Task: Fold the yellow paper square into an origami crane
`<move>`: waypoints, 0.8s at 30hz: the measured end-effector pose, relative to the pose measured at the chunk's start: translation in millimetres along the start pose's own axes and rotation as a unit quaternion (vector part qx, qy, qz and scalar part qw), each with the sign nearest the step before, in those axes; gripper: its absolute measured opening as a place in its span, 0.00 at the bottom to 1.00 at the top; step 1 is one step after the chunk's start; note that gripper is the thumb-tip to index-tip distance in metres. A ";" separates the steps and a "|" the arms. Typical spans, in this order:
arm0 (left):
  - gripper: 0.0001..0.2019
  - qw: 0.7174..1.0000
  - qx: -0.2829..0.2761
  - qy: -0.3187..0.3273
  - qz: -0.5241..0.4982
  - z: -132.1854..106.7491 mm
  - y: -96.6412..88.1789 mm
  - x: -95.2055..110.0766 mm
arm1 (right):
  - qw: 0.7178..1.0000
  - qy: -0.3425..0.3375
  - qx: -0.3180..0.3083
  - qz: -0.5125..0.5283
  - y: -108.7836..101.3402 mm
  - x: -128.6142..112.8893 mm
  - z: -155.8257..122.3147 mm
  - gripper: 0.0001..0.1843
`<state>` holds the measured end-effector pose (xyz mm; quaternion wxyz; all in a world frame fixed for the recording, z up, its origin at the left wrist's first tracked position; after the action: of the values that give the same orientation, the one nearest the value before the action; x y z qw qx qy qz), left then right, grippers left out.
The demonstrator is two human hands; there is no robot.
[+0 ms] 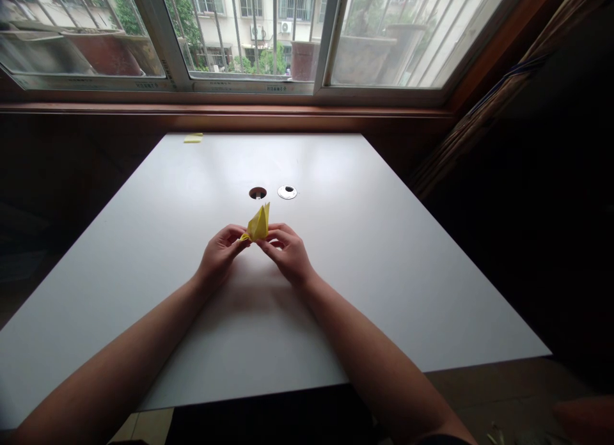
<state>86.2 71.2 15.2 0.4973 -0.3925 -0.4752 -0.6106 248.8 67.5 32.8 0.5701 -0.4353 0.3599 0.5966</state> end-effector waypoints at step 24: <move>0.09 0.999 0.035 0.022 0.025 -1.1 -4.0 6.5 | 1.000 0.015 -0.015 0.001 0.4 5.5 1.5 0.13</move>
<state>80.9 68.9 20.3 0.5360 -0.3727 -0.4754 -0.5897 248.5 70.9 28.2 0.5576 -0.4523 0.3603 0.5956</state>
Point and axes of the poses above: each hand's wrist, its own z-axis towards the middle knuckle, its own y-axis out of the palm, x = y × z, the point moved 7 cm from there along z, towards the middle knuckle, and after that the axes turned 5 degrees about x, right-handed, at the moved point
